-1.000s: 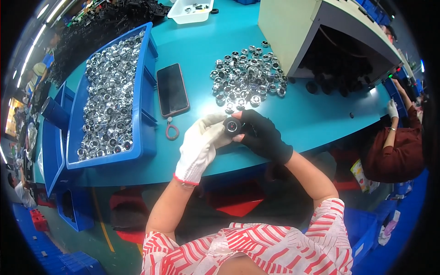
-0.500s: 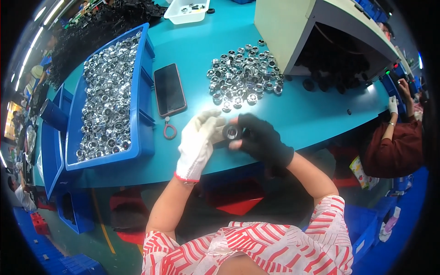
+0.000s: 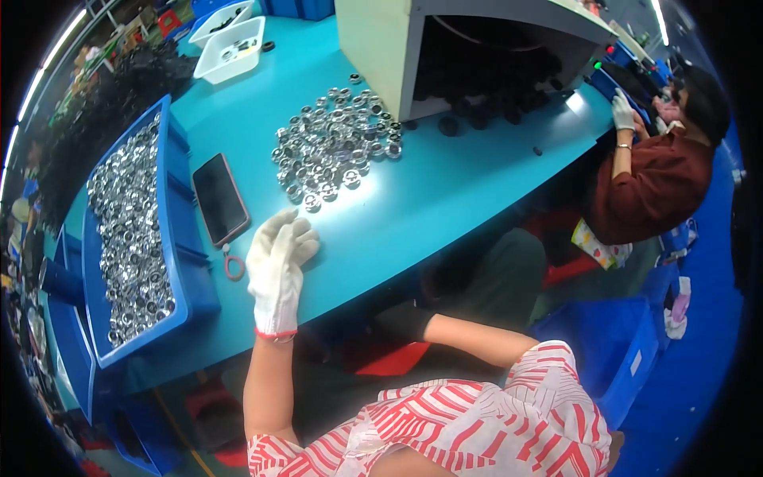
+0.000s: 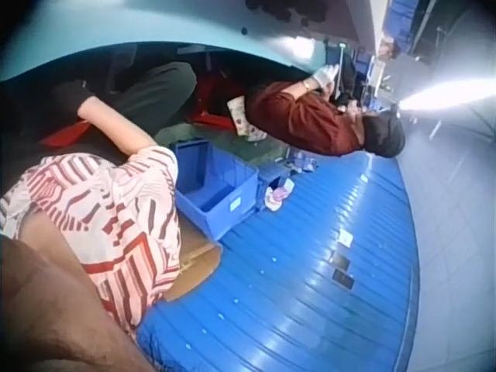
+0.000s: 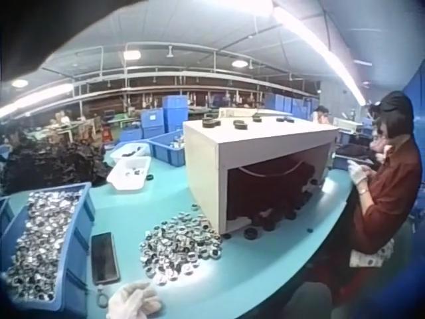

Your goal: The recorder is assembling small metal components into black plastic bases at a factory workstation.

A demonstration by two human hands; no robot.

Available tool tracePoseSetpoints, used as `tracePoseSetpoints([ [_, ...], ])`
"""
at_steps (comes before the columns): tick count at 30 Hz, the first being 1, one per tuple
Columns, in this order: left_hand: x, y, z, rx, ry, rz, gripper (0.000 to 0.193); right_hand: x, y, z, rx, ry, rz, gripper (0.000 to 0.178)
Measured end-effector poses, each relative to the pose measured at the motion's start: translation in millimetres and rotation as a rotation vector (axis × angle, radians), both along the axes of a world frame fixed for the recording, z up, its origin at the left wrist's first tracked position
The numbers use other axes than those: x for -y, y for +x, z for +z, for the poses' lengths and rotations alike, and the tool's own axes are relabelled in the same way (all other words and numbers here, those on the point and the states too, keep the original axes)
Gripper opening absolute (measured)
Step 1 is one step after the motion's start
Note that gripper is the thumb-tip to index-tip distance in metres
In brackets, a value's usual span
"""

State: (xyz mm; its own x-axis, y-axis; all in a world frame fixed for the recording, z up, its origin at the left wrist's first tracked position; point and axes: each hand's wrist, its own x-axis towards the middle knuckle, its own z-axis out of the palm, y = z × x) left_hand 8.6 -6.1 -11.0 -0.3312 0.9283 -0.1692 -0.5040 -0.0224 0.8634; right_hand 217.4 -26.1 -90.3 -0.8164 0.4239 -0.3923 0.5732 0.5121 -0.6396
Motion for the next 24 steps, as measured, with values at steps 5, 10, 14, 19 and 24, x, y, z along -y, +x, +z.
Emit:
tracePoseSetpoints([
  [5, 1, -3, -6, 0.021, 0.053, -0.035, 0.033, -45, 53, 87, -0.522, -0.198, 0.022, 0.025],
  [10, -2, 1, -4, 0.000, 0.071, -0.050, 0.031, -168, 85, 103, -0.393, 0.812, -0.662, 0.018],
  [14, -1, 9, 3, 0.009, 0.056, -0.001, 0.025, -224, 91, 70, -0.127, 1.251, -0.625, 0.027],
  [19, 4, 8, 8, -0.117, -0.033, -0.007, 0.033, -157, 49, 98, -0.736, 0.155, -0.709, 0.024],
  [24, 4, 10, 12, -0.190, -0.024, -0.005, 0.035, -113, -9, 110, -0.769, -0.799, -0.526, 0.039],
])
